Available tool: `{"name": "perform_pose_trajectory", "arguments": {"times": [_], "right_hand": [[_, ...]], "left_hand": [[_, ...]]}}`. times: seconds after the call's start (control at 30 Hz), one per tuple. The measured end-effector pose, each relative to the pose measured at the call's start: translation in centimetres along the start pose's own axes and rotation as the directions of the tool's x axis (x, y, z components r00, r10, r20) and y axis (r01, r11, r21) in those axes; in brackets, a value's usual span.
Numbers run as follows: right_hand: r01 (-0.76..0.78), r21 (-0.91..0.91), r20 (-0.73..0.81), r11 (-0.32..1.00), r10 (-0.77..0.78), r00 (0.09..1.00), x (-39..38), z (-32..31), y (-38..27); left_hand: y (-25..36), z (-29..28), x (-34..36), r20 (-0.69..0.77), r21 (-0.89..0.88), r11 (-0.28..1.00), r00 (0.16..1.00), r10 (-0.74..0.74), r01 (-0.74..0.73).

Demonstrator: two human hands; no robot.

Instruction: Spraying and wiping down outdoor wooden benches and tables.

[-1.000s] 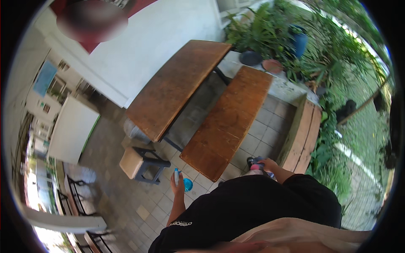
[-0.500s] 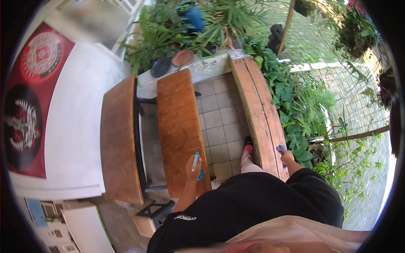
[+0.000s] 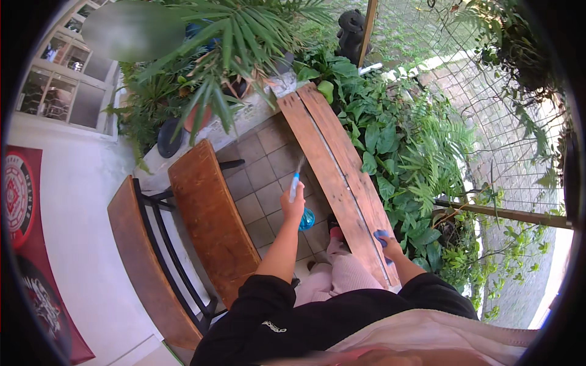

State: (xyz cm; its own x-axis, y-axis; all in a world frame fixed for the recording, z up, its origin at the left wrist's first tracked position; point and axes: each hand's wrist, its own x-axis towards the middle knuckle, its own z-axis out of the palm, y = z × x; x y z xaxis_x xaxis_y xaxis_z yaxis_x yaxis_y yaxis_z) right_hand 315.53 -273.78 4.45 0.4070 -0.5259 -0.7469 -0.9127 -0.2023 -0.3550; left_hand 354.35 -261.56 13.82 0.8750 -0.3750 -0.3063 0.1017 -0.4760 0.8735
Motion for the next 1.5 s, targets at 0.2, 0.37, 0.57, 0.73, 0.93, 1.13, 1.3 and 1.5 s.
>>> {"name": "perform_pose_trajectory", "arguments": {"times": [0.2,0.37,0.57,0.73,0.93,1.13,1.3,1.5], "right_hand": [[0.104,0.088,-0.157,0.991,-0.089,0.984,13.0,-0.1,-3.6],[0.233,0.062,-0.326,0.970,-0.201,0.924,20.7,-1.2,-10.6],[0.278,0.079,-0.229,0.957,-0.254,0.940,27.5,-0.7,-17.4],[0.168,0.107,-0.013,0.980,-0.168,0.986,28.6,-0.1,-17.8],[0.179,0.136,-0.020,0.974,-0.178,0.984,28.3,-0.2,-17.2],[0.152,0.148,-0.038,0.977,-0.147,0.988,28.1,0.2,-17.4],[0.142,0.132,-0.034,0.981,-0.139,0.990,28.2,0.5,-17.2],[0.211,0.125,-0.131,0.969,-0.195,0.972,27.9,0.7,-17.3]], "left_hand": [[-0.6,6.7,10.3,-0.090,-0.309,0.937,0.976,-0.196,0.160],[-4.7,8.6,14.6,-0.069,-0.160,0.976,0.985,-0.159,0.146],[-8.0,11.1,19.4,0.008,-0.196,0.935,0.954,-0.298,0.294],[-8.8,11.4,22.9,-0.045,-0.207,0.948,0.966,-0.254,0.240],[-8.2,11.7,25.1,-0.040,-0.171,0.969,0.982,-0.187,0.178],[-6.3,13.5,25.2,0.075,-0.197,0.970,0.989,-0.131,0.143],[-6.7,15.3,24.0,-0.038,-0.258,0.920,0.955,0.295,-0.295],[-11.4,17.5,23.1,-0.006,-0.195,0.891,0.909,0.416,-0.409]]}}
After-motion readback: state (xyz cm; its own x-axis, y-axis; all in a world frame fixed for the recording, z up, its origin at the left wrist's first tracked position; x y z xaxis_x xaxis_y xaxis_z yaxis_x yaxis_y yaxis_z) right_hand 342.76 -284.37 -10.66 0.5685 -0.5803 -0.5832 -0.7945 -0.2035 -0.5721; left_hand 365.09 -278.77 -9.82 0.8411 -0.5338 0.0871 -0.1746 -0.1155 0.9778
